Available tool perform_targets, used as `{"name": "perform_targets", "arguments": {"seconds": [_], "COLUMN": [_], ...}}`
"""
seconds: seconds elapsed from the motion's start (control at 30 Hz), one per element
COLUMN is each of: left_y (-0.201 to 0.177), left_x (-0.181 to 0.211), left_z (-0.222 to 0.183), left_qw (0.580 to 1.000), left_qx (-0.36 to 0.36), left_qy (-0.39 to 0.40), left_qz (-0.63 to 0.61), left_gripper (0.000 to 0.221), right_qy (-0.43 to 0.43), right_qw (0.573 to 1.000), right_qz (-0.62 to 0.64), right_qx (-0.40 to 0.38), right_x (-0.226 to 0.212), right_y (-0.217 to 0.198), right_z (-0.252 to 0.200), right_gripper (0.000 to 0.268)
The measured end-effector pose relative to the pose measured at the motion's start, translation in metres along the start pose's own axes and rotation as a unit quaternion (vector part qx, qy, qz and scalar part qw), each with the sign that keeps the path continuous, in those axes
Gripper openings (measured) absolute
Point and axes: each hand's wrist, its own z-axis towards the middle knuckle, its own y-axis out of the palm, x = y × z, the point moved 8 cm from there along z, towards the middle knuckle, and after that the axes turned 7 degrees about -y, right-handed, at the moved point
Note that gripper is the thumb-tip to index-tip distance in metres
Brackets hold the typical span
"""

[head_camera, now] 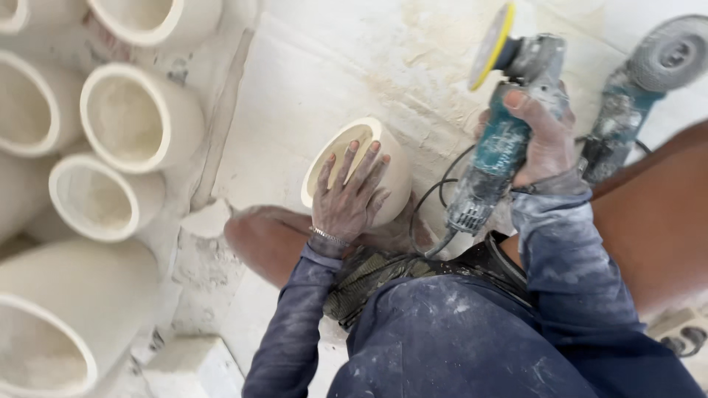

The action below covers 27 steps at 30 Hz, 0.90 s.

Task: The person sits on the floor and uses a handheld angle grinder with a sanding disc to smooth the exterior surface of a white ceramic pot. They rotate the pot with their left hand while grinding with their right hand, working on the curved sides and rim.

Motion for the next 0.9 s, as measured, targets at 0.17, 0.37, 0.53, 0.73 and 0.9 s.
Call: {"name": "perform_targets", "arguments": {"seconds": [0.17, 0.37, 0.53, 0.73, 0.9], "left_y": [0.01, 0.038, 0.083, 0.112, 0.078], "left_x": [0.011, 0.031, 0.047, 0.075, 0.094], "left_z": [0.016, 0.02, 0.0, -0.033, -0.054], "left_qw": [0.995, 0.981, 0.977, 0.928, 0.903], "left_qx": [-0.064, -0.176, -0.187, -0.202, -0.151], "left_qy": [-0.051, -0.051, 0.036, 0.285, 0.381], "left_qz": [0.048, 0.067, 0.097, 0.131, -0.13], "left_gripper": [0.06, 0.133, 0.119, 0.065, 0.032], "right_qy": [-0.036, -0.066, -0.061, -0.092, -0.105], "right_qw": [0.999, 0.995, 0.996, 0.994, 0.993], "right_qz": [0.014, 0.068, 0.062, 0.04, 0.041], "right_qx": [0.008, 0.015, 0.024, -0.033, -0.044], "right_x": [-0.023, -0.024, -0.024, -0.023, -0.023], "right_y": [0.011, -0.004, -0.009, -0.009, -0.006], "right_z": [-0.01, -0.009, -0.008, -0.005, -0.007], "right_gripper": [0.034, 0.034, 0.046, 0.043, 0.031]}}
